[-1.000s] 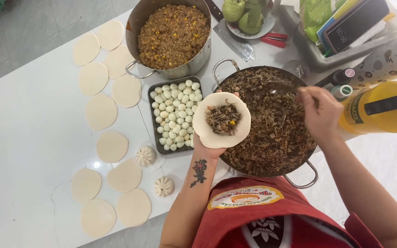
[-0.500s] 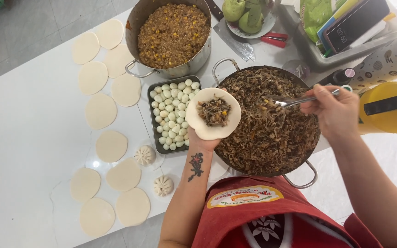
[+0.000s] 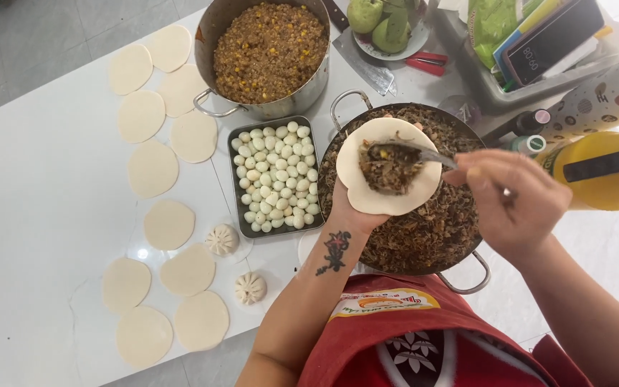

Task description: Assembling steamed buns by placing meat filling and a quail egg onto dough wrappers and pleating them closed.

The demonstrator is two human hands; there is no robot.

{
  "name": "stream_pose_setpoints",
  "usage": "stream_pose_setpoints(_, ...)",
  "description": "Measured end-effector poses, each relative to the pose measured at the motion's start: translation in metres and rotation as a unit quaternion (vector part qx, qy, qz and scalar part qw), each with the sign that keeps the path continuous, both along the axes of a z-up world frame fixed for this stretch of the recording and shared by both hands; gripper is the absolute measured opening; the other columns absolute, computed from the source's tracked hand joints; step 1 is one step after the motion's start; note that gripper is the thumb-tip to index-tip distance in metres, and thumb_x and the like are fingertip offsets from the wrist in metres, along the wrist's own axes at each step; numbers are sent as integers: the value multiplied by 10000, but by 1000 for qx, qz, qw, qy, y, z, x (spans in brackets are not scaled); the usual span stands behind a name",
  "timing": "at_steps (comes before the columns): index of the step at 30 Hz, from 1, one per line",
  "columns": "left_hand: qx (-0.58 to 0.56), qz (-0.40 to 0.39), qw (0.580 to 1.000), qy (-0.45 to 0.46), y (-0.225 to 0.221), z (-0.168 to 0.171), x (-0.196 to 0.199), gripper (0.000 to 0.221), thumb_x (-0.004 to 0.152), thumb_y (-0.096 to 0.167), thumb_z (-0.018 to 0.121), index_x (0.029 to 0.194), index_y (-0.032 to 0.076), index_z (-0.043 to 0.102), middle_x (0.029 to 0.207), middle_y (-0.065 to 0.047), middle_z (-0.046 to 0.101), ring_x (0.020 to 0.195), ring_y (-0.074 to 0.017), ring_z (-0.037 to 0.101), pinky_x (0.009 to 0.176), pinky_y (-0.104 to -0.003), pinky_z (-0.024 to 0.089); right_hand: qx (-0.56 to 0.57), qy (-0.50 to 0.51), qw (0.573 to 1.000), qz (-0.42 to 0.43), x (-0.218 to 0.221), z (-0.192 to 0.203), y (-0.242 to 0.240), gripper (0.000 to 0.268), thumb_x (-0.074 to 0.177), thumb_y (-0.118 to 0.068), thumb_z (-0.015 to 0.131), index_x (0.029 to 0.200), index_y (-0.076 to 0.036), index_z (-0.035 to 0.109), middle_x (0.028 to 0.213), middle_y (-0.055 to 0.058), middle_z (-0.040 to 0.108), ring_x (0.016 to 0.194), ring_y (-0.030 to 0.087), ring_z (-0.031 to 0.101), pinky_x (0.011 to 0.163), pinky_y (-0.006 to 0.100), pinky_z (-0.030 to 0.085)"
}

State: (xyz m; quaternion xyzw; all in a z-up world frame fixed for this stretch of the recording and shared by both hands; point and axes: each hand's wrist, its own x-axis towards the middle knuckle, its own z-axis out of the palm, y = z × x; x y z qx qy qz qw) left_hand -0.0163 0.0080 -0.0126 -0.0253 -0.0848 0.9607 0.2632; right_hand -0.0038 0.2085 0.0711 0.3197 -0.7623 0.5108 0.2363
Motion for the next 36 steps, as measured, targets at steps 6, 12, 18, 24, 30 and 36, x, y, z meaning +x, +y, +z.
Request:
stream_pose_setpoints(6, -48, 42, 998, 28, 2, 15, 10, 388, 1058, 307, 640, 1304, 7, 646, 1327, -180, 666, 1242, -365, 625, 1119, -541, 477, 33, 189, 978, 79, -3, -12, 16, 138, 1008, 152, 558, 949, 126, 680, 996, 333, 701, 870, 366, 765, 734, 373, 673)
stream_pose_setpoints(12, 25, -98, 981, -164, -2, 37, 14, 340, 909, 261, 753, 1210, 105, 727, 1045, 1, 771, 1033, -163, 720, 998, -460, 537, 58, 273, 947, 161, 2, -21, 24, 100, 967, 74, 613, 963, 40, 707, 951, 254, 746, 838, 294, 789, 707, 273, 695)
stream_pose_setpoints(18, 50, 39, 995, -82, 3, 8, 19, 406, 1049, 198, 587, 1404, 2, 596, 1437, -179, 608, 1344, -324, 560, 1205, -476, 413, 83, 214, 968, 103, 22, -15, 14, 115, 956, -26, 638, 945, 62, 711, 951, 263, 738, 839, 278, 771, 774, 315, 659)
stream_pose_setpoints(24, 13, 13, 998, -57, -4, -5, 23, 456, 1040, 306, 635, 1399, 26, 617, 1409, -171, 637, 1309, -363, 584, 1127, -584, 462, -58, 111, 990, -63, 12, -19, 24, 203, 1156, 102, 462, 1019, 147, 605, 897, 329, 672, 790, 434, 727, 682, 441, 546)
stream_pose_setpoints(30, 18, 4, 999, -40, -18, -13, 24, 481, 1041, 318, 643, 1421, 26, 596, 1425, -182, 622, 1325, -377, 569, 1139, -598, 451, 30, -88, 982, -162, -32, -96, 51, 167, 1285, 34, 625, 1157, 92, 716, 906, 199, 729, 815, 250, 725, 794, 328, 547)
stream_pose_setpoints(36, 22, 18, 999, -25, -33, -22, 28, 508, 1042, 329, 651, 1442, 26, 576, 1441, -194, 607, 1341, -392, 554, 1151, -611, 439, 43, -288, 942, -167, -18, -109, 28, 205, 1194, -154, 600, 1100, -11, 714, 865, 106, 750, 805, 168, 748, 756, 255, 574)
